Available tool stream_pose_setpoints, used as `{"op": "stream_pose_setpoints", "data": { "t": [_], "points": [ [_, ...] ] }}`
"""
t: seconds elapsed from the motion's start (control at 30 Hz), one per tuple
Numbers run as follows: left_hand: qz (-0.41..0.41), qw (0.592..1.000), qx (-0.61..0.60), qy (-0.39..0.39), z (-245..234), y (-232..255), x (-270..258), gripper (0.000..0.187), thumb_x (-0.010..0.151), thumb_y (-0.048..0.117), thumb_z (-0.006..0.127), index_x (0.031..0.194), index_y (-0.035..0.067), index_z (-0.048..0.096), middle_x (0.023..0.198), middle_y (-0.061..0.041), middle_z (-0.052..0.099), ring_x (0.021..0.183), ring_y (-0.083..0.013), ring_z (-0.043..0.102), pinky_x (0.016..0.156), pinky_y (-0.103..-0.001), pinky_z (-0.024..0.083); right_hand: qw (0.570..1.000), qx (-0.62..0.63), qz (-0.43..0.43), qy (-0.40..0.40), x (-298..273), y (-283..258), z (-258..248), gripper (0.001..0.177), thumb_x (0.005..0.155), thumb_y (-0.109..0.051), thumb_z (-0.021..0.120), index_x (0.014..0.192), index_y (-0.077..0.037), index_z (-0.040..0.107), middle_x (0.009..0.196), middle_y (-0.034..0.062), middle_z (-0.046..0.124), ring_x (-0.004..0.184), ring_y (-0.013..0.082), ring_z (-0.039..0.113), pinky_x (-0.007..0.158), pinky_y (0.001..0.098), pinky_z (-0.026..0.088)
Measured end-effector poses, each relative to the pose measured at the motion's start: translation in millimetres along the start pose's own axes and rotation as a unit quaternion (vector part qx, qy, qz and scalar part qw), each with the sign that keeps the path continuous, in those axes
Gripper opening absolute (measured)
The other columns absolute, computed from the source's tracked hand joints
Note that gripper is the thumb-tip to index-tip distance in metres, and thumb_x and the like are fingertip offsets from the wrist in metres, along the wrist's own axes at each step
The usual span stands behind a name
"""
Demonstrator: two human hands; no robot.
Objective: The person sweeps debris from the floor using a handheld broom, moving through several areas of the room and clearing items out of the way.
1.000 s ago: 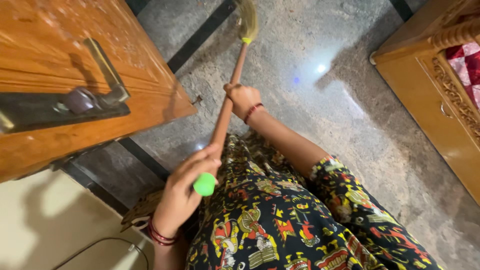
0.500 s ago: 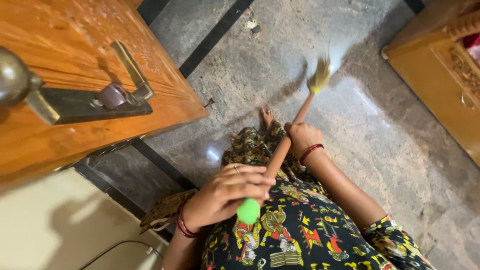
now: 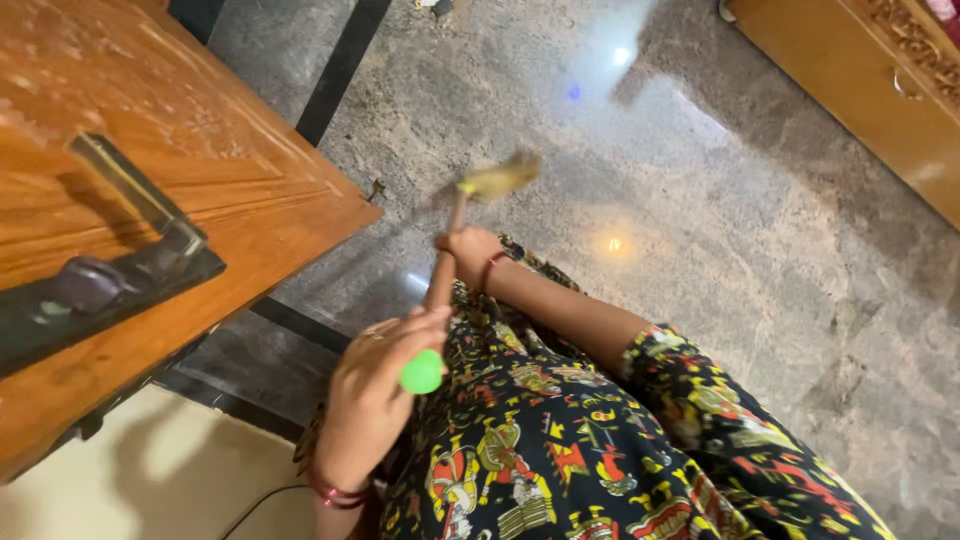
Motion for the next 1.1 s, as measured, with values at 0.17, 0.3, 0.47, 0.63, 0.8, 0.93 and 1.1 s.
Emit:
{"op": "stream_pose_setpoints", "data": {
  "t": [0.17, 0.3, 0.47, 0.63, 0.8, 0.93, 1.1],
  "points": [
    [-0.014, 1.0, 0.009, 0.023, -16, 0, -3, 0.035, 0.082, -0.006, 0.066, 0.115, 0.004, 0.063, 0.133, -0.012, 0.069, 0.131, -0.0328, 0.064, 0.108, -0.045, 0.049, 0.992, 0.021, -0.016, 0.121, 32, -27, -26, 0.023, 0.08, -0.021, 0.074, 0.103, -0.016, 0.07, 0.084, 0.0175, 0.073, 0.08, 0.0381, 0.072, 0.067, 0.0496, 0.056],
    [0.072, 0.996, 0.035, -0.038, -18, 16, -4, 0.03, 0.082, -0.002, 0.066, 0.109, 0.008, 0.07, 0.131, -0.011, 0.07, 0.132, -0.0372, 0.062, 0.108, -0.047, 0.047, 0.991, 0.008, -0.01, 0.135, 7, -41, -77, 0.029, 0.082, -0.02, 0.073, 0.11, -0.017, 0.068, 0.085, 0.0167, 0.073, 0.079, 0.0385, 0.072, 0.066, 0.0501, 0.056],
    [0.206, 0.971, -0.058, -0.104, -34, 42, -5, 0.022, 0.088, 0.016, 0.073, 0.11, 0.015, 0.07, 0.132, -0.006, 0.069, 0.132, -0.0385, 0.061, 0.108, -0.052, 0.049, 0.988, -0.042, -0.018, 0.145, -57, -60, -137, 0.03, 0.088, -0.018, 0.069, 0.117, -0.014, 0.063, 0.091, 0.0146, 0.071, 0.079, 0.0347, 0.073, 0.062, 0.0478, 0.056],
    [0.237, 0.95, -0.088, -0.181, -22, 46, 16, 0.025, 0.091, 0.019, 0.078, 0.115, 0.021, 0.071, 0.135, -0.004, 0.069, 0.134, -0.0362, 0.061, 0.107, -0.052, 0.049, 0.981, -0.08, 0.141, 0.107, -108, -26, -159, 0.057, 0.085, -0.066, 0.077, 0.106, -0.015, 0.064, 0.087, 0.014, 0.071, 0.074, 0.0313, 0.073, 0.062, 0.0442, 0.058],
    [0.159, 0.949, -0.16, -0.22, 54, 15, 71, 0.032, 0.088, -0.001, 0.07, 0.113, 0.019, 0.07, 0.142, 0.0, 0.068, 0.14, -0.0339, 0.061, 0.107, -0.047, 0.051, 0.953, -0.133, 0.189, 0.198, -136, 87, -132, 0.028, 0.087, -0.021, 0.072, 0.114, -0.014, 0.068, 0.084, 0.015, 0.071, 0.069, 0.0342, 0.072, 0.057, 0.0456, 0.056],
    [0.089, 0.955, -0.182, -0.215, 121, -5, 123, 0.038, 0.089, -0.002, 0.067, 0.122, 0.016, 0.067, 0.144, -0.003, 0.065, 0.135, -0.0286, 0.062, 0.11, -0.042, 0.053, 0.93, -0.119, 0.304, 0.172, -147, 187, -104, 0.018, 0.086, -0.019, 0.071, 0.104, -0.016, 0.071, 0.086, 0.0151, 0.073, 0.079, 0.0361, 0.072, 0.065, 0.0484, 0.056],
    [0.01, 0.958, -0.048, -0.282, 177, -22, 170, 0.044, 0.089, 0.001, 0.065, 0.128, 0.02, 0.068, 0.142, -0.002, 0.066, 0.116, -0.0257, 0.068, 0.098, -0.039, 0.055, 0.917, -0.063, 0.376, 0.122, -137, 284, -69, 0.016, 0.086, -0.015, 0.069, 0.102, -0.016, 0.073, 0.091, 0.0178, 0.074, 0.086, 0.0387, 0.071, 0.072, 0.0508, 0.056]
  ]
}}
Point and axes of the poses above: each hand's wrist, its own x-axis towards the middle knuckle, its own z-axis out of the palm, y = z × x, the point moved 1 cm from there along x, towards the middle knuckle
